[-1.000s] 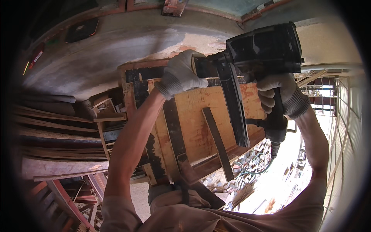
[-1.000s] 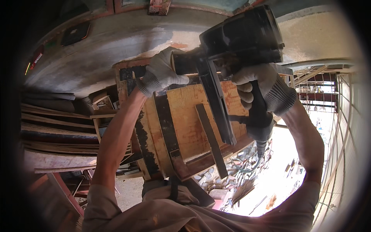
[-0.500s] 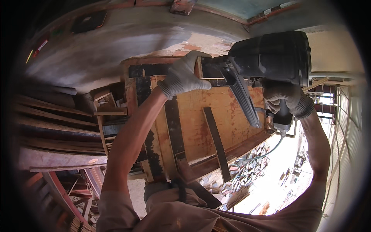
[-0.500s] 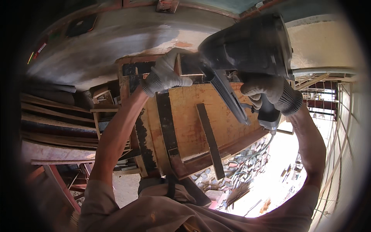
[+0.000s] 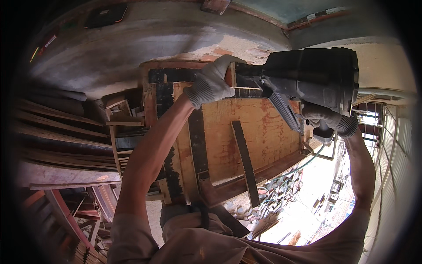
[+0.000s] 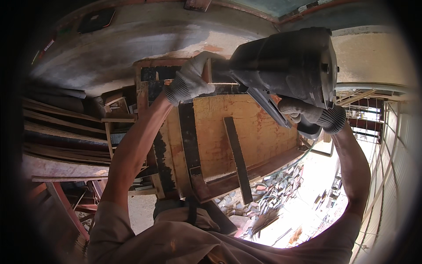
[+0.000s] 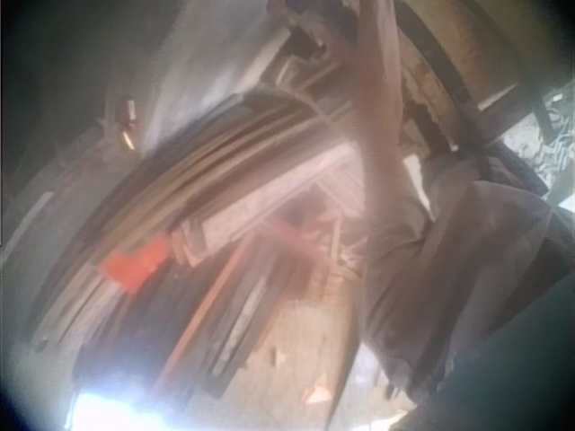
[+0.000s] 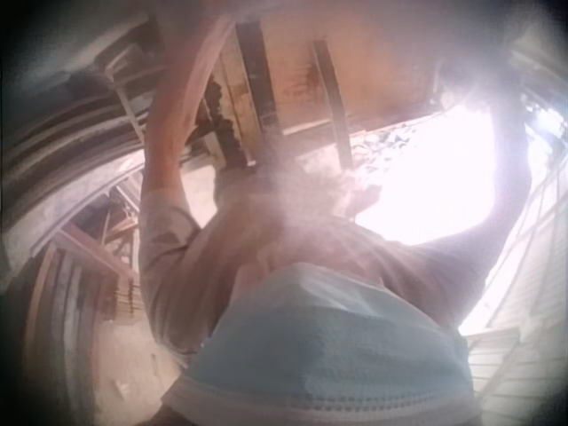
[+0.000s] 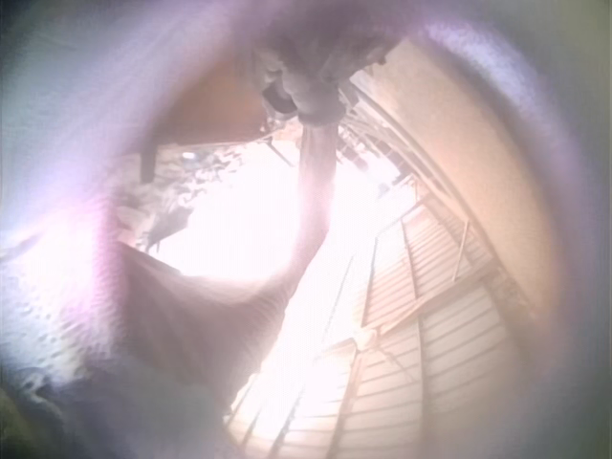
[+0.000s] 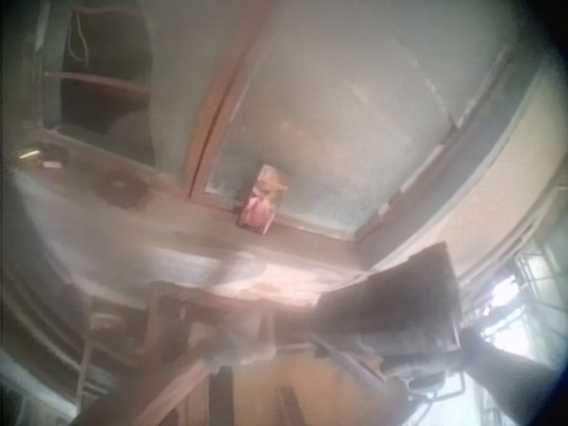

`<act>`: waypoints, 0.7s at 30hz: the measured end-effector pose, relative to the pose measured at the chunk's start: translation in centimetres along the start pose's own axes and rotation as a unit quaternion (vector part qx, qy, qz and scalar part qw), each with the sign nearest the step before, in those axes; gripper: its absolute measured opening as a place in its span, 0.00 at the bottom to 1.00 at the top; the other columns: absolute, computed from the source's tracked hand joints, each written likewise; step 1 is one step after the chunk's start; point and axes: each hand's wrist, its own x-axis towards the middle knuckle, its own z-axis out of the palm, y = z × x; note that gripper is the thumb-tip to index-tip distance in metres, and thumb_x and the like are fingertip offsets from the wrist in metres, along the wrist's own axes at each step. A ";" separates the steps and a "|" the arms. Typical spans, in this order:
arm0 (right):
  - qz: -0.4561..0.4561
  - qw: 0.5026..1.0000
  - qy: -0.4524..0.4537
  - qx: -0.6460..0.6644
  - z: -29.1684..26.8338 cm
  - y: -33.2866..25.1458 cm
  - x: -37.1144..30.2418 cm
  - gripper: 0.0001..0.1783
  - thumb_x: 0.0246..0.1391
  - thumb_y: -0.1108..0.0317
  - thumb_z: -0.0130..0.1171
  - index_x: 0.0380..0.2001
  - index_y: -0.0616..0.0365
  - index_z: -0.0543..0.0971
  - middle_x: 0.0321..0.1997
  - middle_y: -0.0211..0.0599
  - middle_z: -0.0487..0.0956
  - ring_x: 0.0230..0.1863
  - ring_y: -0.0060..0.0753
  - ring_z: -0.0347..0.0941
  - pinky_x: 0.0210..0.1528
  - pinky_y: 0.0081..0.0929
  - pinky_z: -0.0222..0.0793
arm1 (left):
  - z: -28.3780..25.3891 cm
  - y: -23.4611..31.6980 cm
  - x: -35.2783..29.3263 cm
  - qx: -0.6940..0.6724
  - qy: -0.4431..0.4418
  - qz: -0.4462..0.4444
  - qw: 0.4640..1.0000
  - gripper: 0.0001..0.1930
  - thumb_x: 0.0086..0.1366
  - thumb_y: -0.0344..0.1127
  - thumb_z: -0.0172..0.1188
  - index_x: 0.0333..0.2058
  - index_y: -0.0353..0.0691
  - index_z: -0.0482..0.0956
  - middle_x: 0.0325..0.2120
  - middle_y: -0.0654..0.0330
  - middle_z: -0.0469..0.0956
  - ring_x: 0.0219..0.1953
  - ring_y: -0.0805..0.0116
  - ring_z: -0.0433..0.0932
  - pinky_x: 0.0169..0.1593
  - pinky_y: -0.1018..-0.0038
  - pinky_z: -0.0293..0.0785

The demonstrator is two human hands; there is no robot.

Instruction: The person assembles a wooden frame by placing small dark wood pieces onto a larger board and securing them with a pneumatic nail gun. The person repeatedly picks up pieces, positions them, and nails them in place.

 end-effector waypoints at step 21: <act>0.071 0.989 0.066 -0.107 1.1 -1.4 -0.7 0.21 0.71 0.63 0.58 0.21 0.48 0.66 0.17 0.18 0.58 0.16 0.14 0.51 0.17 0.19 0.48 | -0.4 2.6 0.0 0.057 -0.017 -0.077 0.995 0.41 0.42 0.15 0.72 0.61 0.33 0.74 0.55 0.56 0.80 0.58 0.65 0.78 0.66 0.69 0.73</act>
